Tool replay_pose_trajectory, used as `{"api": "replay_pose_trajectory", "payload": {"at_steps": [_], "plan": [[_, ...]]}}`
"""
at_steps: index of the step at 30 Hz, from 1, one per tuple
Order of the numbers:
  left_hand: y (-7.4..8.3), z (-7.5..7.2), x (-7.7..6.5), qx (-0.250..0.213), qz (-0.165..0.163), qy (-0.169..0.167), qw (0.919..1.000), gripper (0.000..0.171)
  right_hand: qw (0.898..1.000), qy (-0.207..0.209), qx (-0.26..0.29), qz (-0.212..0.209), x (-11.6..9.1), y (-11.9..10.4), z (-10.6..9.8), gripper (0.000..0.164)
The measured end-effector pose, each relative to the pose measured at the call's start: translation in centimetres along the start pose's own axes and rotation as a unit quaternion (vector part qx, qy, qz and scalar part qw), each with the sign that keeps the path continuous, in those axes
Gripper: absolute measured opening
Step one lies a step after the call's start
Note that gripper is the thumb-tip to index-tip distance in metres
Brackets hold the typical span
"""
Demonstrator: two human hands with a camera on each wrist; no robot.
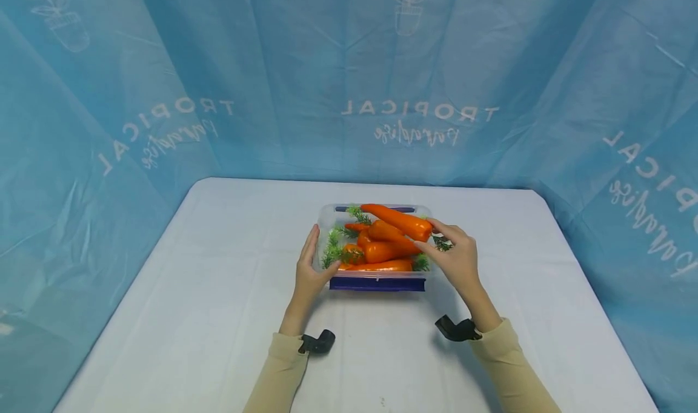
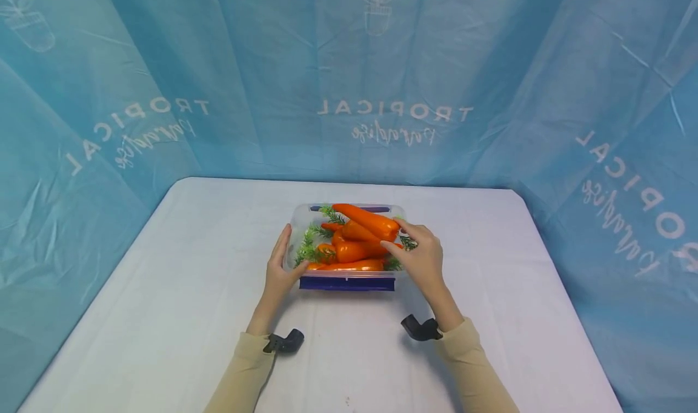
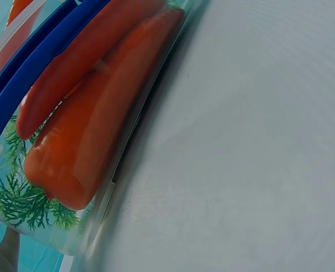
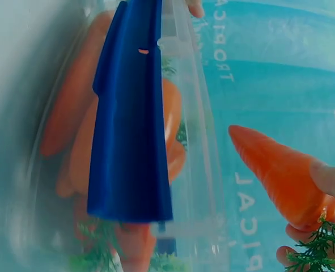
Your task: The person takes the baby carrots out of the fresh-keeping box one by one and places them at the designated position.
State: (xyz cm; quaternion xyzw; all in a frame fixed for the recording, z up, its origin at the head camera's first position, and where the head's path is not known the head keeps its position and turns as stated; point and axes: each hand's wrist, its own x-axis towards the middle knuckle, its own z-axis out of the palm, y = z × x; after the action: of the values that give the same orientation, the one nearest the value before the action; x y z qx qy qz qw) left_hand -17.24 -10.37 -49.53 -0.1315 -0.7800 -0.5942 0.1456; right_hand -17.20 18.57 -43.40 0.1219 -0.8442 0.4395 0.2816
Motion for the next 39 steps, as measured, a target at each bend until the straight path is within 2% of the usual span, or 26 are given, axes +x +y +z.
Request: {"api": "replay_pose_trajectory", "payload": {"at_steps": [11,25,32,39], "plan": [[0.1,0.0,0.2,-0.002,0.01,0.007,0.9999,0.081,0.999,0.025,-0.016,0.033,-0.2,1.0,-1.9,0.048],[0.2,-0.2,0.7,-0.008,-0.005,-0.005,0.9999,0.081,0.994,0.087,-0.037,0.051,-1.1,2.4,-3.1,0.049],[-0.1,-0.1,0.4,-0.015,0.0,-0.002,0.9999,0.081,0.988,0.122,-0.062,0.07,-2.1,3.6,-3.8,0.05],[-0.4,0.1,-0.1,-0.02,-0.003,-0.005,0.9998,0.08,0.985,0.145,-0.056,0.081,-3.4,4.8,-4.7,0.05]]}}
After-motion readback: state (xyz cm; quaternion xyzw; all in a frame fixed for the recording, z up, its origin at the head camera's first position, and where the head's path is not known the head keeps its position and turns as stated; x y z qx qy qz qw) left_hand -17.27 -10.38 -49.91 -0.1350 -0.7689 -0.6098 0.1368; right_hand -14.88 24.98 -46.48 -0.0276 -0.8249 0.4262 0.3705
